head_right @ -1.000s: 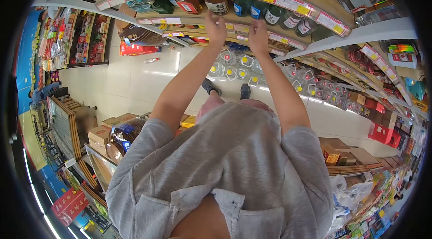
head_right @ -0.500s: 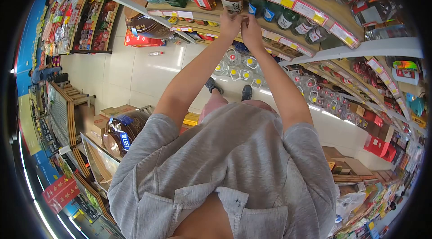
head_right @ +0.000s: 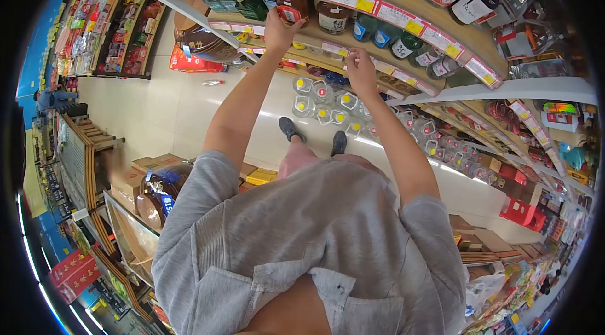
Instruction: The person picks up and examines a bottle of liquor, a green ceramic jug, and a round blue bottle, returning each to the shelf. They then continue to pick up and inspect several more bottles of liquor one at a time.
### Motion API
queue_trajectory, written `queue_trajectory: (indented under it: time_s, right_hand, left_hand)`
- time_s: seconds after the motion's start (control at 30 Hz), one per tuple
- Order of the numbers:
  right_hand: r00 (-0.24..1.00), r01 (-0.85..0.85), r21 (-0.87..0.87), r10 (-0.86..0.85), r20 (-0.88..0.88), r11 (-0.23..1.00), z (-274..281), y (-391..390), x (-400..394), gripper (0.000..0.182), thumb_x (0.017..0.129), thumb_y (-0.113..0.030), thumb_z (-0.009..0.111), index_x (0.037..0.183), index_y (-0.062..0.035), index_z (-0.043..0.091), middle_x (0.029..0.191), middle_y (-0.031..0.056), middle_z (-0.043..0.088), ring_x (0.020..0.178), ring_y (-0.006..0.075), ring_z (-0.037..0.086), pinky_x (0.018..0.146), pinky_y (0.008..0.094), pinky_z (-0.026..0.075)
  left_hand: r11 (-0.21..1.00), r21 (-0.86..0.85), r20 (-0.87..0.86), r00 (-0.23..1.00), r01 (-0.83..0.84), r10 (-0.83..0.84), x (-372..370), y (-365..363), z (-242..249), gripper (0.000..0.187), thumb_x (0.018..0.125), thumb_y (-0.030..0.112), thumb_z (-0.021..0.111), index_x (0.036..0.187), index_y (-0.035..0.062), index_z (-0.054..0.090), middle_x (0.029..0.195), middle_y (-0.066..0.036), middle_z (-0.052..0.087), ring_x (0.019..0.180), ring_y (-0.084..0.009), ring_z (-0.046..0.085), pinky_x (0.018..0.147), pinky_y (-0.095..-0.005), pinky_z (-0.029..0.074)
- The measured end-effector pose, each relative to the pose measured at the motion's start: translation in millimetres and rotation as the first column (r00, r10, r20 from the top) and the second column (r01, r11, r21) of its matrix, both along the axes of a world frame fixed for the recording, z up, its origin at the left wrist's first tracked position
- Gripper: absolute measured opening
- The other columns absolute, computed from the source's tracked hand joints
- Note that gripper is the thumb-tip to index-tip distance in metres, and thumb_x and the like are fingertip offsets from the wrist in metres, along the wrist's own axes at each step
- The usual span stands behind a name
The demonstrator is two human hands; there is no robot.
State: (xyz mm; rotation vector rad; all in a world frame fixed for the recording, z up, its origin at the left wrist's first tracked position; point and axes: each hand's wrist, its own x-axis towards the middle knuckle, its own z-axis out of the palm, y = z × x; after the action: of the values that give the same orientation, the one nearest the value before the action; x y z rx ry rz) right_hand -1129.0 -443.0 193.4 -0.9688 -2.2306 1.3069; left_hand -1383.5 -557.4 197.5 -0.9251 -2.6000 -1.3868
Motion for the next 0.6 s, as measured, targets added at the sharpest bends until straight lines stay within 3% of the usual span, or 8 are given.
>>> queue_trajectory:
  time_s: [0.17, 0.4, 0.43, 0.53, 0.6]
  right_hand:
    - [1.000, 0.009, 0.008, -0.009, -0.003, 1.000, -20.2, 0.4, 4.4, 0.027, 0.103, -0.015, 0.062, 0.128, -0.0045, 0.060, 0.105, 0.0142, 0.073, 0.088, 0.0251, 0.071, 0.082, 0.0378, 0.056]
    - [0.999, 0.007, -0.020, -0.006, 0.033, 1.000, -20.0, -11.5, -0.7, 0.027, 0.103, -0.013, 0.061, 0.129, -0.0041, 0.060, 0.106, 0.0156, 0.073, 0.087, 0.0260, 0.072, 0.081, 0.0389, 0.057]
    - [0.999, -0.007, -0.006, 0.007, 0.045, 1.000, -22.5, -10.7, -0.6, 0.028, 0.103, -0.013, 0.061, 0.130, -0.0041, 0.060, 0.107, 0.0158, 0.074, 0.088, 0.0259, 0.073, 0.081, 0.0389, 0.057]
    - [0.998, -0.039, -0.006, 0.039, 0.047, 0.999, -18.1, -14.8, -4.5, 0.030, 0.102, -0.013, 0.063, 0.131, -0.0049, 0.060, 0.109, 0.0166, 0.074, 0.093, 0.0256, 0.075, 0.082, 0.0384, 0.058]
    - [0.998, -0.062, -0.110, 0.065, 0.025, 0.992, -32.5, -15.3, -14.6, 0.031, 0.105, -0.017, 0.063, 0.134, -0.0071, 0.059, 0.120, 0.0143, 0.071, 0.094, 0.0268, 0.073, 0.092, 0.0408, 0.059]
  left_hand:
    - [0.997, 0.072, -0.010, 1.000, -0.013, 0.014, 12.5, 3.7, -6.1, 0.088, 0.074, 0.030, 0.097, 0.139, -0.0028, 0.047, 0.126, -0.024, 0.061, 0.116, -0.0449, 0.060, 0.100, -0.0495, 0.051]
    - [0.997, 0.063, 0.041, 0.999, -0.034, 0.031, 16.9, 20.6, -12.4, 0.092, 0.075, 0.029, 0.097, 0.144, -0.0027, 0.045, 0.133, -0.025, 0.056, 0.125, -0.0456, 0.056, 0.105, -0.0489, 0.049]
    - [0.993, 0.113, -0.056, 0.998, -0.034, 0.041, 16.7, 21.1, -15.0, 0.091, 0.075, 0.031, 0.097, 0.141, -0.0024, 0.045, 0.130, -0.025, 0.057, 0.119, -0.0429, 0.059, 0.101, -0.0481, 0.051]
    - [0.987, 0.157, 0.028, 1.000, -0.017, 0.013, 18.1, 17.2, -25.6, 0.095, 0.077, 0.032, 0.096, 0.147, -0.0015, 0.042, 0.137, -0.023, 0.053, 0.122, -0.0405, 0.060, 0.104, -0.0491, 0.051]
    - [0.974, 0.226, 0.104, 0.994, -0.034, 0.010, 18.3, 5.0, -37.5, 0.096, 0.080, 0.028, 0.093, 0.153, -0.0008, 0.037, 0.142, -0.023, 0.050, 0.127, -0.0427, 0.056, 0.109, -0.0515, 0.048]
